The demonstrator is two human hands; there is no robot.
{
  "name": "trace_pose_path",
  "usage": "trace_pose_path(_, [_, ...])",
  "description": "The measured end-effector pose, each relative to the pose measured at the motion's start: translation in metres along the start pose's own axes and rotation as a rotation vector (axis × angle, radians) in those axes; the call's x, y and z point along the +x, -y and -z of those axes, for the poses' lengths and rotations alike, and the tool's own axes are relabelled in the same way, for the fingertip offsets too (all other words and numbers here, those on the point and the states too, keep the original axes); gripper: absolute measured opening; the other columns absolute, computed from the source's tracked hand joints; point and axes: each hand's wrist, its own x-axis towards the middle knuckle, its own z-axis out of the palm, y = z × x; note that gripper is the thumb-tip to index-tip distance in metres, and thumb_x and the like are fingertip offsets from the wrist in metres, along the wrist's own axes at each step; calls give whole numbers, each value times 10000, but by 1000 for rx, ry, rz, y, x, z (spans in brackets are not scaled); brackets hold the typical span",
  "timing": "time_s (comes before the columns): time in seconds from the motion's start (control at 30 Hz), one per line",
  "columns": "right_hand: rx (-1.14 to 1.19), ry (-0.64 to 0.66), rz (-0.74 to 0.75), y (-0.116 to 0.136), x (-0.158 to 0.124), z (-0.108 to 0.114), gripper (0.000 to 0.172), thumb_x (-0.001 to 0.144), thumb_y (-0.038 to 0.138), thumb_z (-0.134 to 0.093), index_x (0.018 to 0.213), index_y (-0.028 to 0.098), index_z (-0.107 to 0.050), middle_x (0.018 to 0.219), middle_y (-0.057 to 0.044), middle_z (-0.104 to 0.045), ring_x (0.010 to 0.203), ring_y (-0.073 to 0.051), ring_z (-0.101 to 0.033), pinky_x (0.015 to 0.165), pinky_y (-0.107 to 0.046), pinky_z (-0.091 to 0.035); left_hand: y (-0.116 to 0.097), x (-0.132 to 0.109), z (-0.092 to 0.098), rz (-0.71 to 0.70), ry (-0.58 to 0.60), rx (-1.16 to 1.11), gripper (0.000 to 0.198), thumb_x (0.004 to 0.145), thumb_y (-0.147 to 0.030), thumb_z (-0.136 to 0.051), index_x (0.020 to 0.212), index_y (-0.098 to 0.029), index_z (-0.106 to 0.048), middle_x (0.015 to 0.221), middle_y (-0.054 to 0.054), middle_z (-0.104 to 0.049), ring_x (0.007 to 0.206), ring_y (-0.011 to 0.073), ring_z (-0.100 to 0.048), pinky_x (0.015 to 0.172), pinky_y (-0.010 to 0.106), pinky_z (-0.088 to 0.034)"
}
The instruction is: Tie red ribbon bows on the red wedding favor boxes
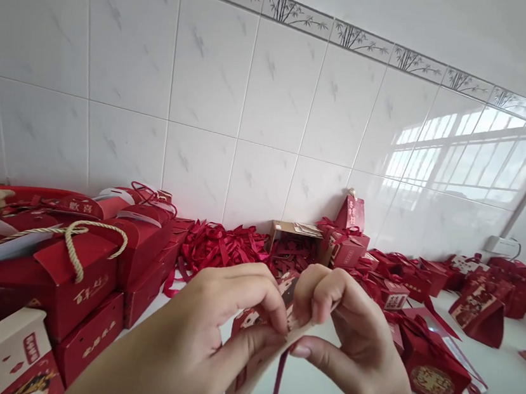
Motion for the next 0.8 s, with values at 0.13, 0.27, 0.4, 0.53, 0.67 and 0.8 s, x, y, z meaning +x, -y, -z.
trace_pose_path(0.13, [-66,-34,-4,-2,2,2,239,784,104,-644,856,224,-450,787,-8,-524,700,-140,-507,592,-266,-435,1,1,-3,-19,-82,81,161,826,-62,-542,829,-218,-578,782,-34,-623,683,82,-600,609,153,-471])
trace_pose_path(0.27, [-170,-44,-38,-4,2,2,231,791,137,-641,862,226,-439,784,-4,-512,683,-138,-488,559,-258,-408,3,3,-4,-34,-147,157,177,818,-42,-539,815,-213,-582,778,-42,-623,700,75,-594,636,140,-463])
trace_pose_path(0.4, [-171,-59,-54,-3,1,3,236,786,135,-643,854,224,-435,784,0,-507,666,-128,-471,555,-252,-392,5,6,-4,-36,-140,81,149,834,-80,-554,779,-211,-597,747,-33,-634,677,88,-610,626,150,-481])
trace_pose_path(0.53, [-90,-110,-70,-2,-1,8,240,791,146,-659,852,222,-440,791,3,-496,657,-116,-466,533,-232,-394,14,8,-1,51,-14,-91,246,866,-176,-573,1093,-266,-597,921,13,-693,809,147,-676,698,203,-546])
trace_pose_path(0.67, [-76,-258,-99,-5,-3,17,212,820,136,-634,878,224,-449,821,-3,-487,656,-112,-480,502,-220,-397,30,4,10,134,88,-50,442,860,-179,-577,1285,-270,-499,1060,67,-689,951,199,-674,761,273,-578])
trace_pose_path(0.8, [-171,-375,-64,-10,-3,25,212,818,122,-630,885,227,-459,843,-7,-489,700,-126,-499,537,-234,-426,32,1,22,127,-3,29,370,795,-203,-671,1153,-263,-600,979,51,-699,877,190,-685,713,254,-588])
